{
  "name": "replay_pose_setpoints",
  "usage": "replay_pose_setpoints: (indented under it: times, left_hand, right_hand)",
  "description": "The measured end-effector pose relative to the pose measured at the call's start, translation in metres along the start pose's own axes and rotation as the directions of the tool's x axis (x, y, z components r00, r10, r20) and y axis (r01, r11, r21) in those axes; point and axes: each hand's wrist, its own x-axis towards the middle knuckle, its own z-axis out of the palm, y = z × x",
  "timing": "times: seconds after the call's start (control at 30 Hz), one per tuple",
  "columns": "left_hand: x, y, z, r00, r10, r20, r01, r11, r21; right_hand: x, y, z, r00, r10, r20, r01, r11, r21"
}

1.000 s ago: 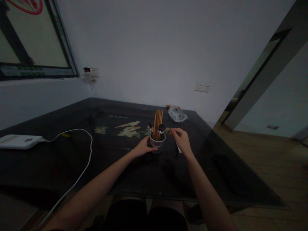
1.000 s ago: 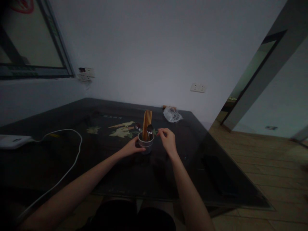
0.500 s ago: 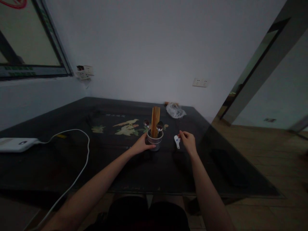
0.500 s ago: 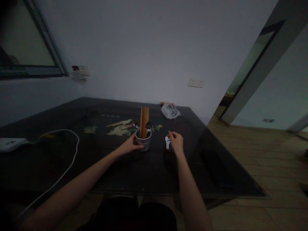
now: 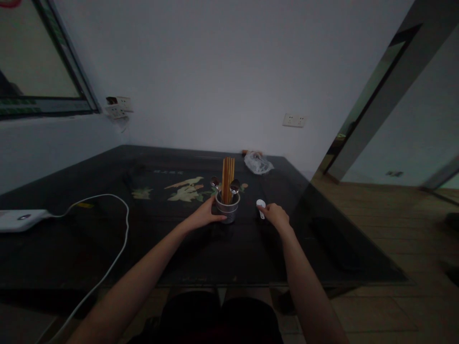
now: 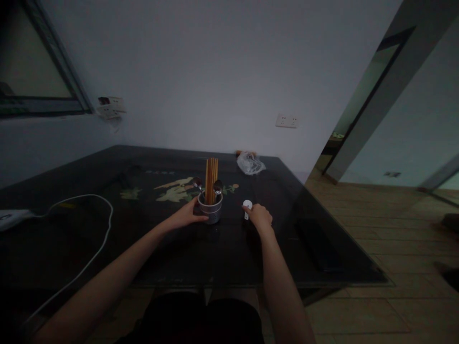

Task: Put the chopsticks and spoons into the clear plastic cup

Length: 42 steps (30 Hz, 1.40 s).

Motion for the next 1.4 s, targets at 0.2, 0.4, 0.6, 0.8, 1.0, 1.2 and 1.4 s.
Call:
replay_pose_setpoints:
  times: [0.2,0.4,0.6,0.8,1.0,1.2,1.4]
  left_hand:
    - [-0.004,0.004,-0.011,0.985,-0.064,0.157,0.057,0.997,0.048]
    - [-0.008,0.005,-0.023,0.983,-0.147,0.112,0.115,0.962,0.246]
    - [-0.008,0.006,-0.032,0.978,-0.206,0.004,0.19,0.906,0.378]
    - [-0.01,0.016,-0.036,0.958,-0.26,0.119,0.205,0.915,0.348]
    - [-0.011,0.034,-0.035,0.932,-0.237,0.273,0.16,0.948,0.276]
    - [-0.013,0.051,-0.028,0.941,-0.17,0.292,0.124,0.978,0.168]
    - [-0.014,0.061,-0.021,0.983,-0.083,0.163,0.083,0.997,0.006]
  right_hand:
    - [-0.004,-0.005,0.001,1.0,0.014,0.018,-0.014,1.0,-0.021]
    - [-0.003,-0.003,0.004,0.999,-0.01,0.037,0.012,0.999,-0.042]
    - [0.0,-0.002,0.009,1.0,-0.019,0.019,0.02,0.998,-0.054]
    - [0.003,0.0,0.013,0.999,-0.044,0.013,0.045,0.999,-0.014]
    - [0.012,0.007,0.011,0.991,-0.126,-0.039,0.131,0.969,0.211]
    - [0.007,0.002,-0.002,0.933,-0.19,-0.306,0.347,0.704,0.619]
    - [-0.018,-0.015,-0.019,0.891,-0.134,-0.433,0.445,0.448,0.776]
